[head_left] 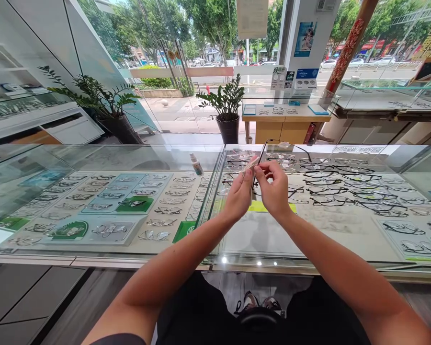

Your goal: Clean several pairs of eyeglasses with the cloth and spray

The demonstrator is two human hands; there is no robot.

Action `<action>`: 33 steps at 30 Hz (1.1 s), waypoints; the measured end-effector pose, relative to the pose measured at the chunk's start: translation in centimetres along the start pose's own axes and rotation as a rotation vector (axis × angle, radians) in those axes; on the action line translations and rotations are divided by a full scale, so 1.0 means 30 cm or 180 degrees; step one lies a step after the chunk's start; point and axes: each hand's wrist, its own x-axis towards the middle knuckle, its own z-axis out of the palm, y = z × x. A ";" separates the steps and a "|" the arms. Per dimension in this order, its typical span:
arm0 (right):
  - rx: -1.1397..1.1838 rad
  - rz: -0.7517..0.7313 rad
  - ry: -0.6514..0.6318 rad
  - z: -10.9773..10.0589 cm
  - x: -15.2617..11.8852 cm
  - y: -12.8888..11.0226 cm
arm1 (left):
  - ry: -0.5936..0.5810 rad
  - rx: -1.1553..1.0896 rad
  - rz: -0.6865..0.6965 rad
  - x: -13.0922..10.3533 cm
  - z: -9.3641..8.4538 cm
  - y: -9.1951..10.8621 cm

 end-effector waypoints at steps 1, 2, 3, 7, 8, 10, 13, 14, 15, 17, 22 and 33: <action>-0.0095 -0.0110 0.0110 0.004 -0.006 -0.005 | -0.0118 0.0083 0.0140 -0.009 0.009 -0.003; -0.0180 -0.0207 0.0224 0.005 -0.010 -0.008 | -0.0202 0.0184 0.0304 -0.016 0.017 -0.004; -0.0253 -0.0284 0.0328 0.004 -0.012 -0.009 | -0.0271 0.0277 0.0418 -0.021 0.024 -0.004; -0.0402 -0.0395 0.0536 -0.008 -0.007 -0.011 | -0.0445 0.0444 0.0287 -0.033 0.041 0.015; -0.0412 -0.0398 0.0558 -0.014 -0.001 -0.013 | -0.0457 0.0478 0.0258 -0.036 0.043 0.023; -0.0411 -0.0406 0.0654 -0.033 0.016 -0.020 | -0.0523 0.0569 0.0258 -0.041 0.044 0.043; -0.0309 -0.0402 0.0946 -0.082 0.062 -0.036 | -0.0796 0.0828 0.0327 -0.042 0.028 0.079; -0.0203 -0.0388 0.1045 -0.103 0.080 -0.041 | -0.0933 0.0925 0.0327 -0.039 0.019 0.093; -0.0057 -0.0365 0.1101 -0.124 0.099 -0.046 | -0.1081 0.1014 0.0306 -0.035 0.008 0.107; 0.0271 -0.0339 0.1081 -0.163 0.134 -0.054 | -0.1419 0.1166 0.0210 -0.026 -0.013 0.132; 0.0899 -0.0027 0.0359 -0.232 0.184 -0.076 | -0.2463 0.1619 -0.0101 -0.030 -0.024 0.136; 0.1615 0.0888 -0.2005 -0.335 0.205 -0.101 | 0.0032 0.2533 0.1920 0.005 -0.066 0.072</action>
